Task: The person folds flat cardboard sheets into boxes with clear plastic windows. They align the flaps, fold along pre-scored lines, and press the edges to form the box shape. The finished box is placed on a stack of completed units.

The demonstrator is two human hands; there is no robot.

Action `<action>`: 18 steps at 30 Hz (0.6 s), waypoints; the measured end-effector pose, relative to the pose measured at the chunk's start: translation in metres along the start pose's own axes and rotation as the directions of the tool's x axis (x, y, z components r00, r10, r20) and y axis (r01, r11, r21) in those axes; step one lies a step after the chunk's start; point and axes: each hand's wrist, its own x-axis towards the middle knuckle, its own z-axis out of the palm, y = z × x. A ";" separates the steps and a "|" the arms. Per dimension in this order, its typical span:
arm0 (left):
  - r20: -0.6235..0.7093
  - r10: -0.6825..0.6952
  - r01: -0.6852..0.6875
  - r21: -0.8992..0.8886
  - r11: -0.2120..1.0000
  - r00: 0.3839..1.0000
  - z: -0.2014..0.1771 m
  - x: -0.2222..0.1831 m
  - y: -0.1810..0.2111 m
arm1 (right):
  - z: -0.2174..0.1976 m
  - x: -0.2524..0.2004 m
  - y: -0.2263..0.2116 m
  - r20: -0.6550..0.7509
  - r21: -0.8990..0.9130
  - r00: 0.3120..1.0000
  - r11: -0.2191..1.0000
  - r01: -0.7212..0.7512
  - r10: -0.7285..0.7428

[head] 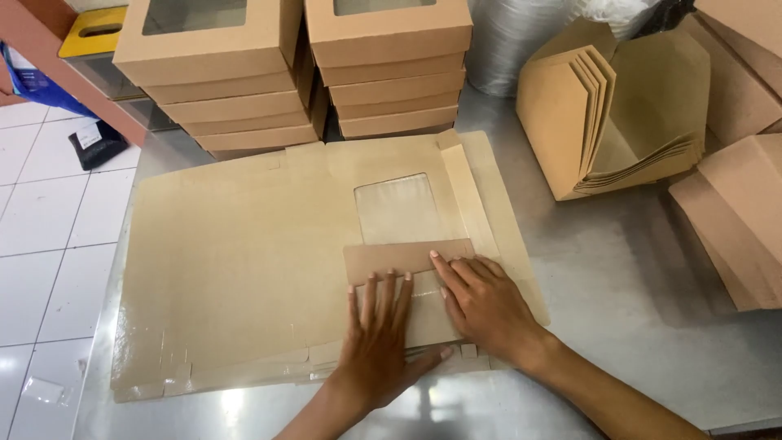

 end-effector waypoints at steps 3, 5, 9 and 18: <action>0.101 -0.039 0.046 -0.072 0.996 0.994 -0.015 0.000 -0.005 | -0.003 0.000 -0.001 0.016 0.001 1.000 1.000 -0.021 0.021; 0.155 -0.098 0.119 -0.130 0.984 0.983 -0.032 0.003 -0.008 | -0.005 0.000 -0.001 0.134 0.103 0.984 0.986 -0.129 0.114; 0.186 -0.098 0.135 -0.196 0.971 0.978 -0.037 0.011 -0.021 | -0.011 0.006 0.000 0.165 0.145 0.973 0.972 -0.185 0.161; 0.173 -0.050 0.099 -0.285 0.953 0.984 -0.045 0.024 -0.033 | -0.012 0.016 0.000 0.075 0.148 0.990 0.981 -0.128 0.118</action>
